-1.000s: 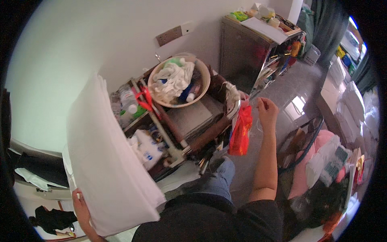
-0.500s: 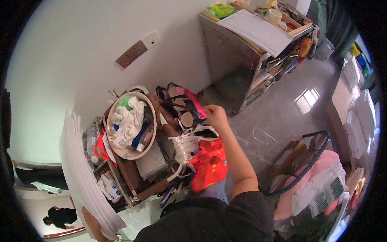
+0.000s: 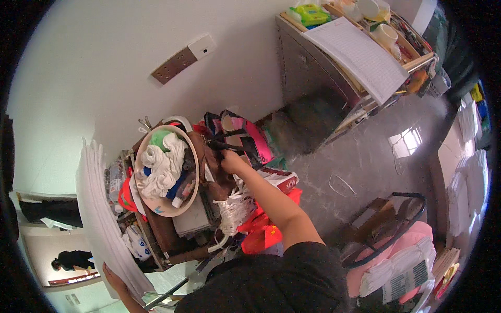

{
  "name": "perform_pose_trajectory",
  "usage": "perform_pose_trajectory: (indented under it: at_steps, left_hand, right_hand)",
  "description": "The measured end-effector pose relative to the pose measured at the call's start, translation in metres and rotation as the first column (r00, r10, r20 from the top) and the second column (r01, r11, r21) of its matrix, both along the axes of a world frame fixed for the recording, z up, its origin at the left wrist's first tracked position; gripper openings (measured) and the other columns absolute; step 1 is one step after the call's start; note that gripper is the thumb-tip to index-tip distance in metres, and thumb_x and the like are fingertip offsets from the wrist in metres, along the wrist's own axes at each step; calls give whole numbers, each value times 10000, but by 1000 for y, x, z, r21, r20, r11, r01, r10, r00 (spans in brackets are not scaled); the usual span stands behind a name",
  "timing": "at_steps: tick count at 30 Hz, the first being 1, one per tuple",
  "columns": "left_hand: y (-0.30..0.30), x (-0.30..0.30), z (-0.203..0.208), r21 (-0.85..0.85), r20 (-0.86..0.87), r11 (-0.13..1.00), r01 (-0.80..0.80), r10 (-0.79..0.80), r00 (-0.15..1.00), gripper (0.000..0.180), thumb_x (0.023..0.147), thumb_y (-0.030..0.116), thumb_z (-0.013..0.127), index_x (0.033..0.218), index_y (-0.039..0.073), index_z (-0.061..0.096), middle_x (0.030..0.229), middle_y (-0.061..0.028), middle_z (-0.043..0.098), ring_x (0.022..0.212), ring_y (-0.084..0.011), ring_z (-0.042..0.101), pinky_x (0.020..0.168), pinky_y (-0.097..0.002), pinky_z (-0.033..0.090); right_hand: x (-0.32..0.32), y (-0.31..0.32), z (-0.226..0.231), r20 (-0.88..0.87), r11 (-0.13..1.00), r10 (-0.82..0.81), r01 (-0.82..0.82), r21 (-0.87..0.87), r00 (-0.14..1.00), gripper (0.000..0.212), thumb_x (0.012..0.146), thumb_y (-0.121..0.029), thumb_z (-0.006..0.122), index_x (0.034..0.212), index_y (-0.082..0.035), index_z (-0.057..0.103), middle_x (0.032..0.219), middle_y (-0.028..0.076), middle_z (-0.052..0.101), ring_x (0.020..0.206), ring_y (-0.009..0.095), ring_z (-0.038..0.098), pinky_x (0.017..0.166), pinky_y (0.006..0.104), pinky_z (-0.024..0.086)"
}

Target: The person retrieves disposable toilet seat covers from a plastic bag in a cluttered room, then moves into a bathroom and places the covers over the toilet seat, smoothing them into place. The person handles the covers one at a time and adjusts them around the seat rim.

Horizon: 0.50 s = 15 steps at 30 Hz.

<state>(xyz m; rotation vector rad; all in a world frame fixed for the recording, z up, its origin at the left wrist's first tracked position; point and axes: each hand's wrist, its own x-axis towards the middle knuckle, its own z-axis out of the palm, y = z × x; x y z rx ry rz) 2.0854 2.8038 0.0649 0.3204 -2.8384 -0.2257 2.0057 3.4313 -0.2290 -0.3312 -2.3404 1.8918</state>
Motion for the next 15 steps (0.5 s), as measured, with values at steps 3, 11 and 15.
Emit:
perform_pose_trajectory:
  at_steps: [3,11,15]
  left_hand:
    - [29,6,8,61,-35,998,-32,34,999,434,1043,234,329,1355,-34,471,1378,-209,494,1278,-343,457,1097,-382,327]
    - [13,10,4,39,-72,998,-43,46,996,431,1040,227,330,1353,-28,479,1377,-199,503,1298,-339,445,1111,-382,312]
    - [27,5,10,-2,-57,998,-56,56,997,434,1039,236,339,1341,-33,495,1372,-194,514,1293,-336,454,1110,-379,313]
  right_hand:
    - [-21,-6,-12,-4,994,-97,97,55,995,331,796,-52,488,1093,29,610,1040,314,619,1017,477,580,850,454,487]
    - [-35,-9,-17,11,936,-331,327,133,943,259,834,-56,504,1059,52,573,980,328,605,947,509,567,791,516,478]
    - [-47,-10,-23,-383,805,-442,547,230,811,203,840,-35,501,1001,52,589,929,303,610,915,486,584,753,515,479]
